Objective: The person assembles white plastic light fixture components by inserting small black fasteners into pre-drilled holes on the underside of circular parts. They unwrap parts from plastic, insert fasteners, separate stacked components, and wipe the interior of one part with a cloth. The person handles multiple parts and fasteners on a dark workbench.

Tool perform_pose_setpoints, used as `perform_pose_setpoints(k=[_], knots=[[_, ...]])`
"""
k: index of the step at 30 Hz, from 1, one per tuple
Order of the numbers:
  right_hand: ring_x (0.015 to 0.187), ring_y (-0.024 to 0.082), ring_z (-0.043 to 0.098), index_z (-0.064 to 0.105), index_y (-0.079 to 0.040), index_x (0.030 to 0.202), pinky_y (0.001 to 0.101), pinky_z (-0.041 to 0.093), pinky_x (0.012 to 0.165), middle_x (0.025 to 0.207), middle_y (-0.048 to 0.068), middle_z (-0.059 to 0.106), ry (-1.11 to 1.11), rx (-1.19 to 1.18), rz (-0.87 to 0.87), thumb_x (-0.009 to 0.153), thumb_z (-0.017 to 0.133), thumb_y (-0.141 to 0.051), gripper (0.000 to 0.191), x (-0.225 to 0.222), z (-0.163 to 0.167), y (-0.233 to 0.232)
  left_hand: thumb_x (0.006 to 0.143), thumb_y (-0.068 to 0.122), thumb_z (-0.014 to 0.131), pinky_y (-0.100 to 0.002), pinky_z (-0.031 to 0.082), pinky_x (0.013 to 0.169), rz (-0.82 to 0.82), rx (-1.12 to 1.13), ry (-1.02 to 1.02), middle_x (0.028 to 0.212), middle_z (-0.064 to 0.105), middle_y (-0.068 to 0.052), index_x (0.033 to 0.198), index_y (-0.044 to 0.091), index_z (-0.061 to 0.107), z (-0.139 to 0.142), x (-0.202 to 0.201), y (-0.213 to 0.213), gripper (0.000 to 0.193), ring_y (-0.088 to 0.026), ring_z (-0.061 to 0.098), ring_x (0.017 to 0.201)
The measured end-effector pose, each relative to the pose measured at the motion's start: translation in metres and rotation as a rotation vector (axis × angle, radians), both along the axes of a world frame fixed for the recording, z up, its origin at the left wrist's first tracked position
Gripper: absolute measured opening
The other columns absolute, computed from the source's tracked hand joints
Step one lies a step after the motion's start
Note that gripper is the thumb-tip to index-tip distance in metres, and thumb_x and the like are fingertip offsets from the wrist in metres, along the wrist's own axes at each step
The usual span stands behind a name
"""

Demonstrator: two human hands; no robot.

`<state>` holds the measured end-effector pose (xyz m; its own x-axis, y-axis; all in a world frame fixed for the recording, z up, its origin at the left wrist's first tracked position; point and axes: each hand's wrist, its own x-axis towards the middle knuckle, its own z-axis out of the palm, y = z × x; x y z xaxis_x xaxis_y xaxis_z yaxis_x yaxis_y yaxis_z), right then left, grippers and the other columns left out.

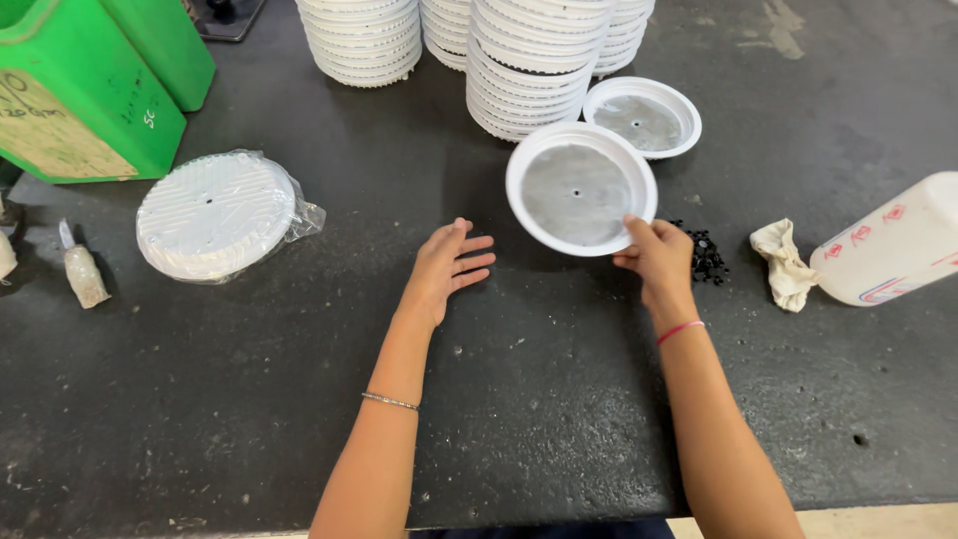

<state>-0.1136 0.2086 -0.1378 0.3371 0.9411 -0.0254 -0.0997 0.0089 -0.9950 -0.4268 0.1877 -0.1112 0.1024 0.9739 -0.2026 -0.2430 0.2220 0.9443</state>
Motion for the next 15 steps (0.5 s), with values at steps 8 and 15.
perform_pose_setpoints(k=[8, 15], knots=[[0.054, 0.019, 0.060, 0.052, 0.002, 0.085, 0.0268, 0.048, 0.049, 0.071, 0.013, 0.066, 0.186, 0.062, -0.181, 0.102, 0.073, -0.024, 0.037, 0.029, -0.005, 0.044, 0.097, 0.023, 0.059, -0.040, 0.065, 0.078, 0.043, 0.015, -0.004, 0.120, 0.068, -0.019, 0.129, 0.001, 0.056, -0.020, -0.031, 0.025, 0.039, -0.030, 0.075, 0.097], [0.056, 0.018, 0.065, 0.061, 0.008, 0.090, 0.0297, 0.062, 0.053, 0.069, 0.010, 0.063, 0.310, 0.116, -0.302, 0.095, 0.074, -0.012, 0.024, 0.006, 0.051, 0.126, 0.098, 0.024, 0.058, -0.040, 0.066, 0.074, -0.006, -0.012, 0.000, 0.120, 0.067, -0.017, 0.128, -0.001, 0.057, -0.022, -0.047, 0.042, 0.038, -0.028, 0.075, 0.096]])
